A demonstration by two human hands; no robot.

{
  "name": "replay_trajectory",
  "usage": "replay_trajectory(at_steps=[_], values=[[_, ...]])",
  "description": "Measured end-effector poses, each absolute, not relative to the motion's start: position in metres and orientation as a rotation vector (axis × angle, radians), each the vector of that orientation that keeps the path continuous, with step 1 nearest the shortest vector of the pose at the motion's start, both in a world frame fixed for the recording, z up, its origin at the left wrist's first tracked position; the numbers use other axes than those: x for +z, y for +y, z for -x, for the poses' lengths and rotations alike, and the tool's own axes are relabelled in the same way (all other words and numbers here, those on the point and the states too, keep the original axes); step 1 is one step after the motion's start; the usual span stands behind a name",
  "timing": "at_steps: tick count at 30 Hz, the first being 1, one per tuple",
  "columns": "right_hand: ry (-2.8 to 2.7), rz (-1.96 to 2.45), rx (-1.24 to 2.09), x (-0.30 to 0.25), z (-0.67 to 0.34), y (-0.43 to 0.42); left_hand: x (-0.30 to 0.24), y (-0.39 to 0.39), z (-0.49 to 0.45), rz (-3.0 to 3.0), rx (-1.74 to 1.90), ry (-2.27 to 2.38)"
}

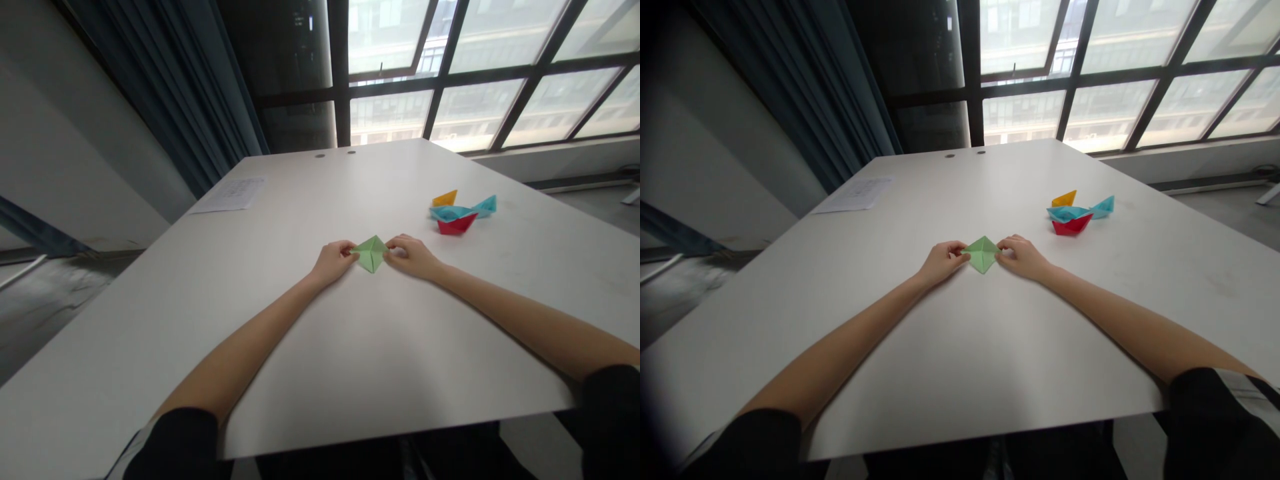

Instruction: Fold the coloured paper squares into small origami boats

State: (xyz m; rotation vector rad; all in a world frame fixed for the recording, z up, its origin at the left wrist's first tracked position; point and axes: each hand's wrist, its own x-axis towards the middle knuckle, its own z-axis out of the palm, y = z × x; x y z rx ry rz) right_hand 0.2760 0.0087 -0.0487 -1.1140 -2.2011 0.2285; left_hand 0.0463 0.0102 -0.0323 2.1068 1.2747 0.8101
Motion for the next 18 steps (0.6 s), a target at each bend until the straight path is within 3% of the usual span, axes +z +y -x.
replay_trajectory(at_steps=[18], values=[[-2.342, 0.896, 0.211, -0.052, -0.275, 0.010, -0.040, 0.007, -0.046, -2.742, 0.722, 1.065]])
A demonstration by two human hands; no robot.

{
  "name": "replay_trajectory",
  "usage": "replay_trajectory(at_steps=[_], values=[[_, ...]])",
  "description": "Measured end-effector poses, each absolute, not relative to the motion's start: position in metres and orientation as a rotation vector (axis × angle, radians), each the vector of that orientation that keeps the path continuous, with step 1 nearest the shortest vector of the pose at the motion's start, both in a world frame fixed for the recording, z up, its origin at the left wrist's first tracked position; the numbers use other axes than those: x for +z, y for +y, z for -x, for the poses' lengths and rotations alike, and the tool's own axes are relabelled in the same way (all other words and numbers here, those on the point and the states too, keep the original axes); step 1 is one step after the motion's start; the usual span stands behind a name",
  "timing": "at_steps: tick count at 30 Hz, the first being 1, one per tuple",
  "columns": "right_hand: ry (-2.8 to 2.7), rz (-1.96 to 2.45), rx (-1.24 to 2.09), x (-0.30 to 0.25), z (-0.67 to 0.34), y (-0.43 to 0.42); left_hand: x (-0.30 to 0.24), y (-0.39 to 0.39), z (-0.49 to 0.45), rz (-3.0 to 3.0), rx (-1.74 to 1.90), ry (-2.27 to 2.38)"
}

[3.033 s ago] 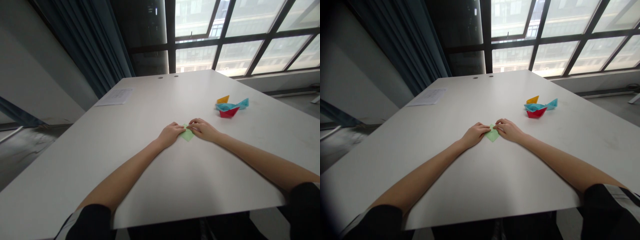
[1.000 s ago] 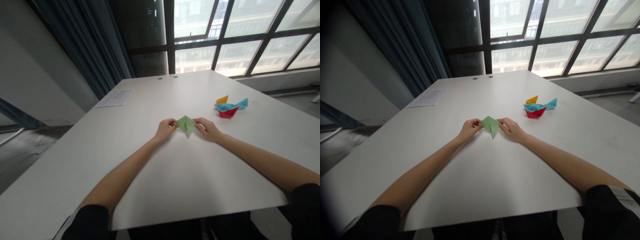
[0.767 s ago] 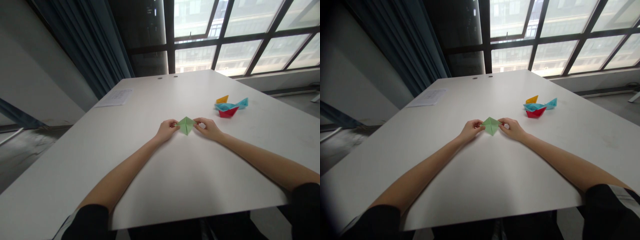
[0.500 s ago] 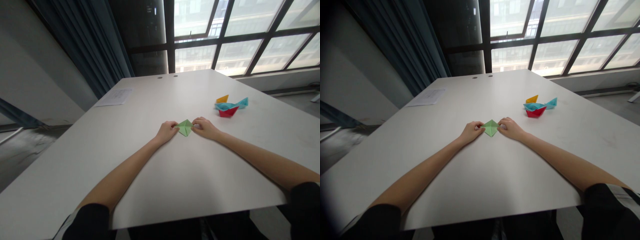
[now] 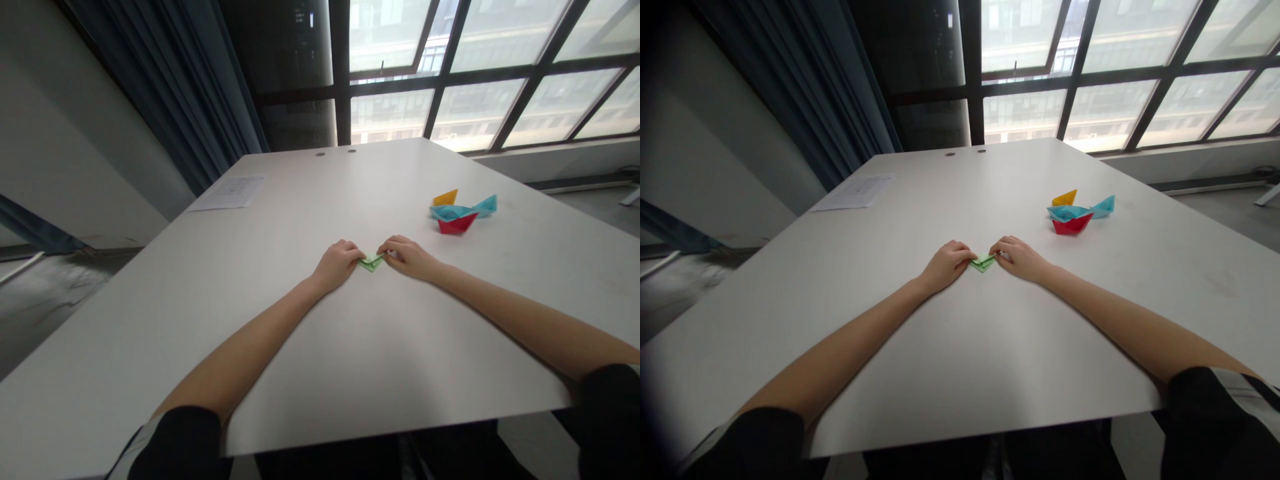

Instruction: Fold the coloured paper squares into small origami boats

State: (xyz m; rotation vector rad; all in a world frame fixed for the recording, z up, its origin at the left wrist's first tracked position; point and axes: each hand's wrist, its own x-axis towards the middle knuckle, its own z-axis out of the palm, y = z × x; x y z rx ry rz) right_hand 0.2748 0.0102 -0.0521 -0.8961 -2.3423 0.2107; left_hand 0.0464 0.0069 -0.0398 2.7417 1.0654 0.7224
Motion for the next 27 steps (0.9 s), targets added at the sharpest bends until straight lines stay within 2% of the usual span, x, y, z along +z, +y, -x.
replay_trajectory(at_steps=[21, 27], values=[[-2.419, 0.805, 0.146, -0.045, -0.274, 0.004, -0.037, -0.004, -0.048, -2.736, 0.717, 0.928], [-2.426, 0.798, 0.148, -0.044, -0.274, 0.004, -0.036, -0.009, -0.055, -2.770, 0.704, 1.016]])
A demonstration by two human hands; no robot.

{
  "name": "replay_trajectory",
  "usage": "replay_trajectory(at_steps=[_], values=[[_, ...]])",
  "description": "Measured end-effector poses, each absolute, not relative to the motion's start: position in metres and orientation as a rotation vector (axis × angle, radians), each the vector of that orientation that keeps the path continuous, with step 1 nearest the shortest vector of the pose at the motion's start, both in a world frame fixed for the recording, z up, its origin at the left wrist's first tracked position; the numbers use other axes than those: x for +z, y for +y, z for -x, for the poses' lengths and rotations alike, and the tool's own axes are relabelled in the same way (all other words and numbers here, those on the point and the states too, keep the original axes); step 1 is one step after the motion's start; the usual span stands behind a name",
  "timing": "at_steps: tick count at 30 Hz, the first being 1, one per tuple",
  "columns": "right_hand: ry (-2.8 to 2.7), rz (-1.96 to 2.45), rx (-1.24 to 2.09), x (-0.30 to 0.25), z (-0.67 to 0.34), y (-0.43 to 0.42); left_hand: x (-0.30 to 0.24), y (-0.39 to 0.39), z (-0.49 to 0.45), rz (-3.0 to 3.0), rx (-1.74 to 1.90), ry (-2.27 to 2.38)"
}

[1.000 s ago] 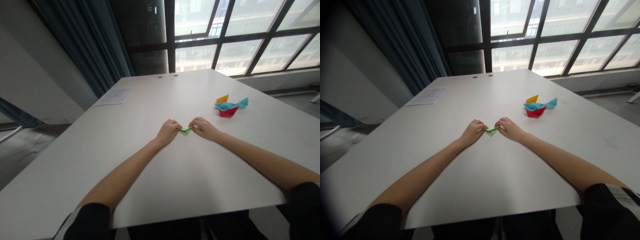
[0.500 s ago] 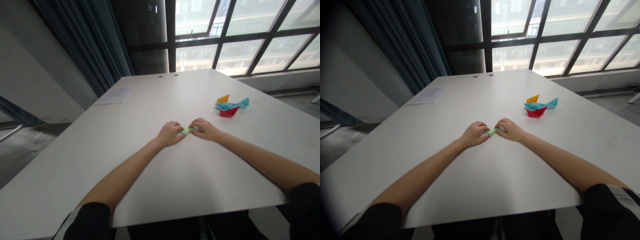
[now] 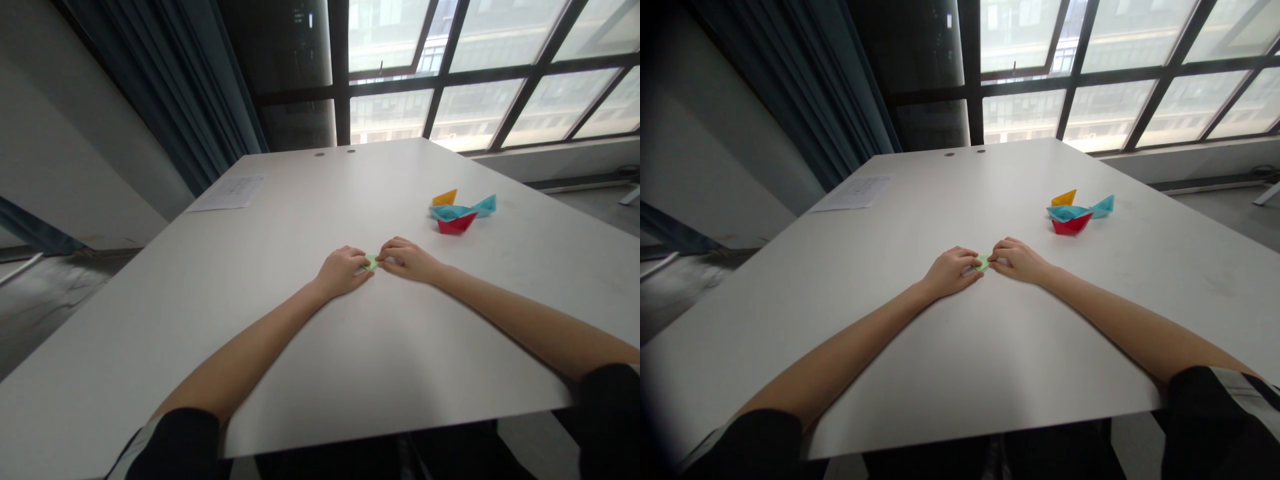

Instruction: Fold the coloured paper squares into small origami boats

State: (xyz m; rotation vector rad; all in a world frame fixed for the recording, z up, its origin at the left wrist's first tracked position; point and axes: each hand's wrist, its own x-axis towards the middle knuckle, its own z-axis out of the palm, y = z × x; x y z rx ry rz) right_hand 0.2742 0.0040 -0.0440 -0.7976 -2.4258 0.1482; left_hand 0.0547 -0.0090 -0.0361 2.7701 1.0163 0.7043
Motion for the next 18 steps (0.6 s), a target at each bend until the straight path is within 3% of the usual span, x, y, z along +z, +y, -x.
replay_trajectory(at_steps=[9, 18], values=[[-2.441, 0.746, 0.179, -0.043, -0.273, 0.005, -0.038, -0.015, -0.063, -2.808, 0.679, 1.071], [-2.451, 0.780, 0.218, -0.039, -0.272, 0.002, -0.030, -0.019, -0.068, -3.012, 0.426, 1.118]])
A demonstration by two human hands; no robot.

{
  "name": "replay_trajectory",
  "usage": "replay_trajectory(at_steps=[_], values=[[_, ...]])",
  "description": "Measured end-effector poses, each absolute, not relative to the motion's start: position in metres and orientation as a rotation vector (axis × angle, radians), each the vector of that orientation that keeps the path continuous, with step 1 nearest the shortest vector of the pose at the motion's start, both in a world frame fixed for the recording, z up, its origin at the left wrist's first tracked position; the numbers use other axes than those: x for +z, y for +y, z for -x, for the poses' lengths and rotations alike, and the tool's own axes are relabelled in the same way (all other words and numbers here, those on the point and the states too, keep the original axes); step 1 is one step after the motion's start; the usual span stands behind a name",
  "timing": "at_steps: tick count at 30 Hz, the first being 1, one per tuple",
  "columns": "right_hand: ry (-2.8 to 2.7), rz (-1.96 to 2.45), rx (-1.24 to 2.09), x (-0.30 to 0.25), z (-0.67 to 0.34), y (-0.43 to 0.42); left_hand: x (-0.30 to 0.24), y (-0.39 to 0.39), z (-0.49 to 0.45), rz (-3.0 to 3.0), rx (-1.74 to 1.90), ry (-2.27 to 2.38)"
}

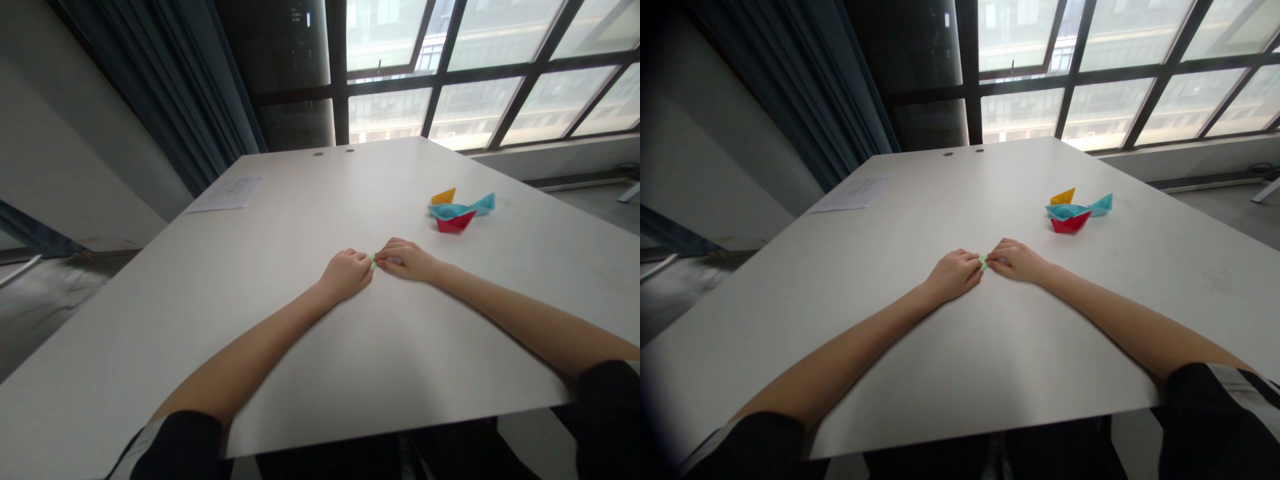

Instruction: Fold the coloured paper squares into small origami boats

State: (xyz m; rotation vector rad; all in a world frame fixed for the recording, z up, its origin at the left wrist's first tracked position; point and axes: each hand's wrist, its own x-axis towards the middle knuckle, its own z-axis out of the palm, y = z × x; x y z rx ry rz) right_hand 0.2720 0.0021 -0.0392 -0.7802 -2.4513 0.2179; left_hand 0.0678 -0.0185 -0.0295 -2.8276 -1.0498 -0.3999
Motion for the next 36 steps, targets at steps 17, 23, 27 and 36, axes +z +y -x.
replay_trajectory(at_steps=[17, 23, 27, 36], values=[[-2.447, 0.832, 0.254, -0.038, -0.273, 0.000, -0.008, -0.038, -0.065, 2.856, 0.216, -1.499], [-2.448, 0.876, 0.223, -0.037, -0.273, -0.001, -0.003, -0.036, -0.059, 2.977, 0.371, -1.489], [-2.464, 0.892, 0.173, -0.037, -0.274, -0.001, -0.001, -0.037, -0.061, 2.958, 0.369, -1.508], [-2.432, 0.860, 0.198, -0.040, -0.273, -0.001, 0.007, -0.038, -0.063, 2.965, 0.402, -1.512]])
